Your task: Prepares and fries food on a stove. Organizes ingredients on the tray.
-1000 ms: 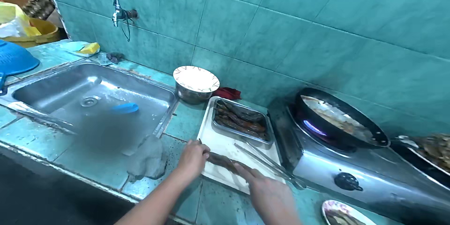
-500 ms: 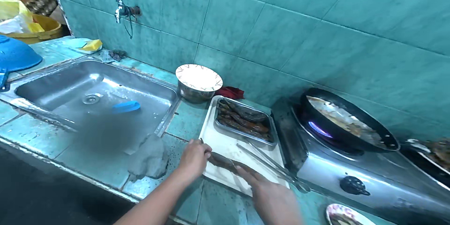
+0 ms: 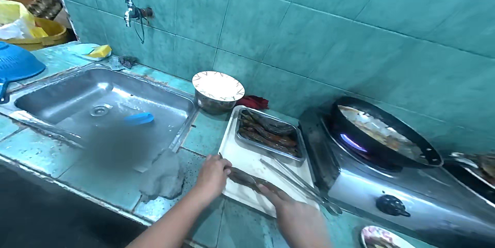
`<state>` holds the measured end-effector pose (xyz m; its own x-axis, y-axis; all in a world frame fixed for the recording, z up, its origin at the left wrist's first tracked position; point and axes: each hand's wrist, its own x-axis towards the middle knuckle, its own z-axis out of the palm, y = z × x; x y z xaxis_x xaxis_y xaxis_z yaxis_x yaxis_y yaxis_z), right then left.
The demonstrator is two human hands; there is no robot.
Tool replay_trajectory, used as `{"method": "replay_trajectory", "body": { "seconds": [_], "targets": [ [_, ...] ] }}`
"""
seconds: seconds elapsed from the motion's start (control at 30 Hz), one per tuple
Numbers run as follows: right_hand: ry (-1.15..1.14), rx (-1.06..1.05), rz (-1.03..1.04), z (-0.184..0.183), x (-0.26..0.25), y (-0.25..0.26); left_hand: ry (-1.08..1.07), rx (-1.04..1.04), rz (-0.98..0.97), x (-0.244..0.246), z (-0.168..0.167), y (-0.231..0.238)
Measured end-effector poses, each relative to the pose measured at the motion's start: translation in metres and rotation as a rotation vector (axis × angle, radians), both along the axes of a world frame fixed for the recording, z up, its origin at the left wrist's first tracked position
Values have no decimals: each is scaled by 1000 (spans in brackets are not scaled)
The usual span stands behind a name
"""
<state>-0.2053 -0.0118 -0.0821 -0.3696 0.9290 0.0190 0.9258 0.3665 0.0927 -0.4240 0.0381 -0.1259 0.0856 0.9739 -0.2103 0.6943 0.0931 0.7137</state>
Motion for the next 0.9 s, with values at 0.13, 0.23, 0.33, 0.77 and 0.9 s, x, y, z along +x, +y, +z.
{"method": "replay_trajectory", "body": {
  "seconds": [0.13, 0.23, 0.33, 0.77, 0.9],
  "targets": [
    [-12, -49, -42, -1, -5, 4, 13, -9, 2, -1, -1, -2],
    [-43, -55, -44, -4, -6, 5, 7, -4, 5, 0, -1, -1],
    [-31, 11, -52, 13, -9, 7, 6, 3, 9, -1, 0, -2],
    [-74, -123, -105, -1, -12, 14, 19, -11, -1, -1, -1, -2],
    [-3, -40, -68, 4, -13, 5, 17, -15, 10, -2, 0, -1]
  ]
}}
